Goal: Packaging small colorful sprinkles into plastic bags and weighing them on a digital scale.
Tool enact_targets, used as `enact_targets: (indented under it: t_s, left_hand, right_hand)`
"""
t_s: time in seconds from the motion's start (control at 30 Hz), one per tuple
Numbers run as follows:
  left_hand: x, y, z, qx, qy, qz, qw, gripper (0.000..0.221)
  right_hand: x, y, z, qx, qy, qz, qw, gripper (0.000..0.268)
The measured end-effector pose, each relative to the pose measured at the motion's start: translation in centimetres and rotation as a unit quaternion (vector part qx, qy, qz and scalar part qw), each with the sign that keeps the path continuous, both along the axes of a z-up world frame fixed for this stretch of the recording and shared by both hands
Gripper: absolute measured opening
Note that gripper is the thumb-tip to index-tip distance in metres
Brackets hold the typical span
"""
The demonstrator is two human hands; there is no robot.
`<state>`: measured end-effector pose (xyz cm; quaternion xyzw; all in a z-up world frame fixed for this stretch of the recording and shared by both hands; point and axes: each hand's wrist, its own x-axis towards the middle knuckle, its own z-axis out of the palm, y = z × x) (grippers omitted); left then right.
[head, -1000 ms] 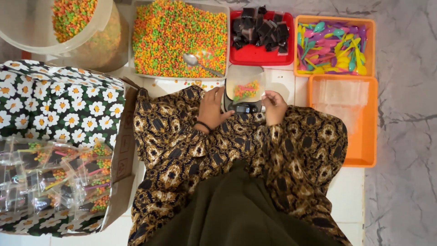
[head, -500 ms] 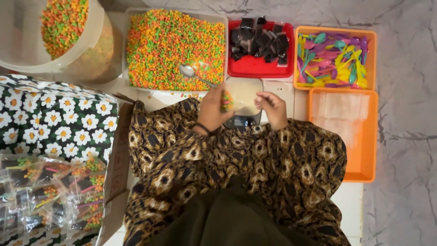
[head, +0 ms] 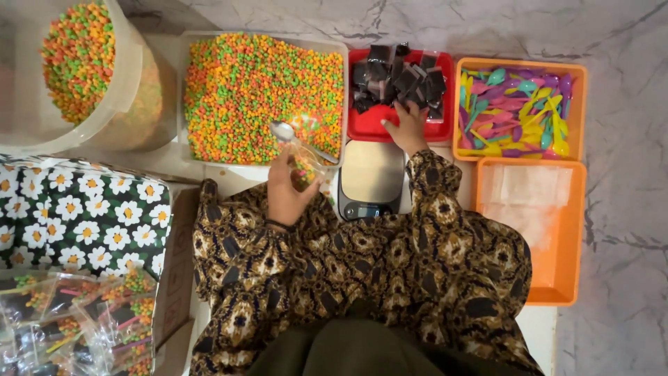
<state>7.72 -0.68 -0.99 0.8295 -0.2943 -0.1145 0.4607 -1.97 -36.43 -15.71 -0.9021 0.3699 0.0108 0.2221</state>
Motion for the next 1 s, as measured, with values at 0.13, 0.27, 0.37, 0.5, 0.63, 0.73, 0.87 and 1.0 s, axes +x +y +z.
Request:
enact_targets:
  t_s: [0.13,0.27,0.37,0.5,0.63,0.73,0.87,1.0]
  left_hand:
    - [-0.3,-0.8,0.4,0.012,0.013,-0.018,1.000,0.093]
    - [-0.7,-1.0,-0.2,0.016,0.019,-0.039,0.999,0.094]
    - [-0.8,-1.0,0.3,-0.014,0.034,-0.040,0.999,0.094]
    - [-1.5,-0.7,-3.0,-0.074,0.071,-0.025,0.994,0.093]
    - [-3.1,-0.7,-1.0,-0.115,0.083,-0.035,0.989,0.089]
    - [-4.8,-0.4,-0.4,-0.078,0.005,-0.064,0.995,0.095]
    - [-7.3,0.3,-1.9,-0.143,0.022,-0.066,0.987,0.115]
    - [-10.2,0.7,-0.2,-0.184,0.135,-0.073,0.971,0.112]
  right_hand:
    - [0.7,-0.2,0.3,0.006,0.031,-0.006,0.999,0.072]
    - [-0.2,-1.8,-1.6,0.069,-0.139,-0.063,0.986,0.065]
    - [-1.7,0.4,4.7,0.239,-0.343,-0.196,0.887,0.049]
    - [-4.8,5.5,16.9,0.478,-0.481,-0.300,0.671,0.021]
    - [-7.2,10.1,21.3,0.530,-0.457,-0.291,0.652,0.018]
    - [-9.3,12.7,20.2,0.535,-0.441,-0.248,0.677,0.029]
    - [-11.4,17.5,21.3,0.516,-0.404,-0.208,0.726,0.041]
    - [-13.0,19.8,20.1,0.461,-0.380,-0.174,0.783,0.040]
